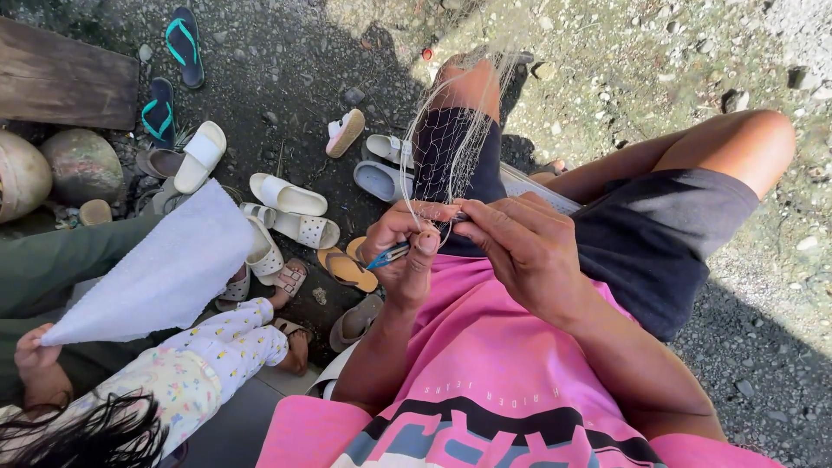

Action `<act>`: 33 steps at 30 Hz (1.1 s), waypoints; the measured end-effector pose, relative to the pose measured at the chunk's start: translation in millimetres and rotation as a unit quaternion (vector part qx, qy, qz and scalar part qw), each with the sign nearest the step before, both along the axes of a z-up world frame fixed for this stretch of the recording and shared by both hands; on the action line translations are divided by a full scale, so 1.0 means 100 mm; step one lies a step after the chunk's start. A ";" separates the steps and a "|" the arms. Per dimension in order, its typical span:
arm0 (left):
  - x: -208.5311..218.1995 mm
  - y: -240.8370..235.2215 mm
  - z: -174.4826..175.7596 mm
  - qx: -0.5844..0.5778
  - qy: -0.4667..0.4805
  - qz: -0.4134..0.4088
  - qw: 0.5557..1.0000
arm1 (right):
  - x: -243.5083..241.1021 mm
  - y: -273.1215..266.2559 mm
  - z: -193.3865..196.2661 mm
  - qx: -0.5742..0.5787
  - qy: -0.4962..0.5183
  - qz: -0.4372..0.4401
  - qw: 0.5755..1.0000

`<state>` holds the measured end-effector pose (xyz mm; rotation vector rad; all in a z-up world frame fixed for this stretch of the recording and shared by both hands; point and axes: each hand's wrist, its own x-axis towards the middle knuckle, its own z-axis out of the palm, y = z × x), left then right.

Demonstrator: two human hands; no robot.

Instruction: Repairing a fishing net by threading line through the mesh using a netting needle.

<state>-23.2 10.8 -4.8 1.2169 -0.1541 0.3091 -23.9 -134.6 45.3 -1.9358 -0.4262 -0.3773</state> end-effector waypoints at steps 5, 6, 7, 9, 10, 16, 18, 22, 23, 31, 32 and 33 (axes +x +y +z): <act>0.04 -0.05 0.26 0.071 -0.016 0.015 0.997 | -0.01 -0.02 -0.02 -0.067 -0.060 -0.023 0.996; 0.04 -0.06 0.26 0.072 -0.015 0.015 0.997 | -0.02 -0.03 -0.03 -0.067 -0.059 -0.023 0.996; 0.04 -0.06 0.25 0.084 -0.018 0.024 0.996 | -0.03 -0.03 -0.03 -0.109 -0.080 -0.037 0.990; 0.05 -0.07 0.24 0.096 -0.019 0.031 0.995 | -0.04 -0.04 -0.03 -0.150 -0.100 -0.051 0.982; 0.05 -0.06 0.24 0.101 -0.022 0.030 0.994 | -0.04 -0.03 -0.03 -0.167 -0.112 -0.059 0.978; 0.04 -0.07 0.11 0.071 0.011 -0.001 0.997 | -0.06 -0.17 -0.18 -0.193 -0.113 -0.075 0.972; 0.06 -0.07 0.06 0.036 0.050 -0.028 0.998 | -0.07 -0.52 -0.43 -0.167 -0.084 -0.076 0.979; 0.13 0.02 -0.12 -0.214 0.118 -0.106 0.964 | -0.01 -1.64 -0.96 -0.361 -0.009 -0.274 0.891; 0.16 0.05 -0.13 -0.239 0.122 -0.117 0.956 | 0.03 -1.91 -1.04 -0.321 -0.005 -0.291 0.901; 0.24 0.11 -0.23 -0.218 0.101 -0.133 0.962 | -0.23 -1.95 -1.54 -0.220 0.123 -0.339 0.906; 0.24 0.10 -0.25 -0.200 0.099 -0.118 0.968 | -0.22 -1.75 -1.40 -0.115 0.176 -0.296 0.932; 0.22 0.08 -0.24 -0.197 0.099 -0.115 0.969 | -0.16 -1.59 -1.30 -0.113 0.177 -0.294 0.933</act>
